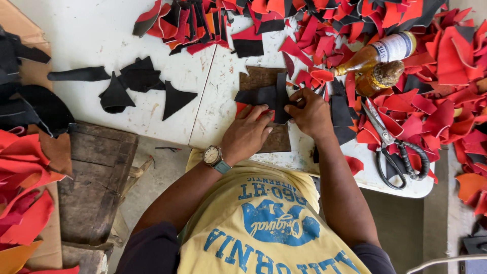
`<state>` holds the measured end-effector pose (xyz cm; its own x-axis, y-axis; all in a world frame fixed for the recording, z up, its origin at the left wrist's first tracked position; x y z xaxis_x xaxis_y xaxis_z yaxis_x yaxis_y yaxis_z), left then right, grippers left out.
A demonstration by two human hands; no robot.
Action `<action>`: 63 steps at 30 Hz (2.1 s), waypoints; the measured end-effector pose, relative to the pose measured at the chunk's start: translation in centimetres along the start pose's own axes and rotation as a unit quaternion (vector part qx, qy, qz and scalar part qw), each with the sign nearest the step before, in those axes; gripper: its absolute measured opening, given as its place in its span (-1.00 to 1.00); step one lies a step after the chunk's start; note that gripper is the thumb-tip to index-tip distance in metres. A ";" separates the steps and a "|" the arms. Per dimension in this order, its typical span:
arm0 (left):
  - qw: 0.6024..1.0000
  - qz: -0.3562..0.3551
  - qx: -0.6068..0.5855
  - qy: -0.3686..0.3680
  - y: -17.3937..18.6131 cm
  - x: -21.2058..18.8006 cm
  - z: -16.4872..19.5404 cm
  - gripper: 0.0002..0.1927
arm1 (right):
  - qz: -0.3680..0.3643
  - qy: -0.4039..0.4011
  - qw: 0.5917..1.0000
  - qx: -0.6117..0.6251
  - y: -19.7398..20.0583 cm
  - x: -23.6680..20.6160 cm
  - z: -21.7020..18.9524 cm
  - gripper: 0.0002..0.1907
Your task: The person uses scissors to cut red and black fabric pieces into smaller shapes on a white table. They repeatedly pick up fabric, cut it, and place the pieces into piles. The person also uses a small wooden board as a cutting surface.
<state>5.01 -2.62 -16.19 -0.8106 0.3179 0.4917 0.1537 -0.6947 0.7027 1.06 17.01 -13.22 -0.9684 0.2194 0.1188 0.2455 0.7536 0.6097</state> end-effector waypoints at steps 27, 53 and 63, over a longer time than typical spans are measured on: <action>0.991 0.021 -0.122 0.050 4.9 1.8 -9.0 -0.55 | 0.132 0.273 0.925 -0.227 -1.0 -6.4 -1.6 -0.58; 0.989 0.008 -0.137 0.059 5.1 2.0 -8.3 -0.39 | 0.188 0.238 0.936 -0.176 -1.2 -6.3 -0.2 -0.64; 0.981 -0.144 0.088 -0.095 2.5 3.8 -4.4 -0.91 | 0.198 0.152 0.965 -0.075 -0.2 -5.5 1.2 -0.59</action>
<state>-0.17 -5.97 -14.76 -0.7169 0.6114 0.3350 0.0421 -0.4417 0.8962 6.38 16.38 -14.97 -0.7734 0.2639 0.5764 0.6126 0.5447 0.5727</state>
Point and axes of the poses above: each hand's wrist, its own x-axis towards the middle knuckle, its own y-axis out of the back of the hand, z = x × y, the point moved 3 cm from there along x, towards the middle knuckle, and after that the axes turned 14 degrees about z, right-handed, at the moved point
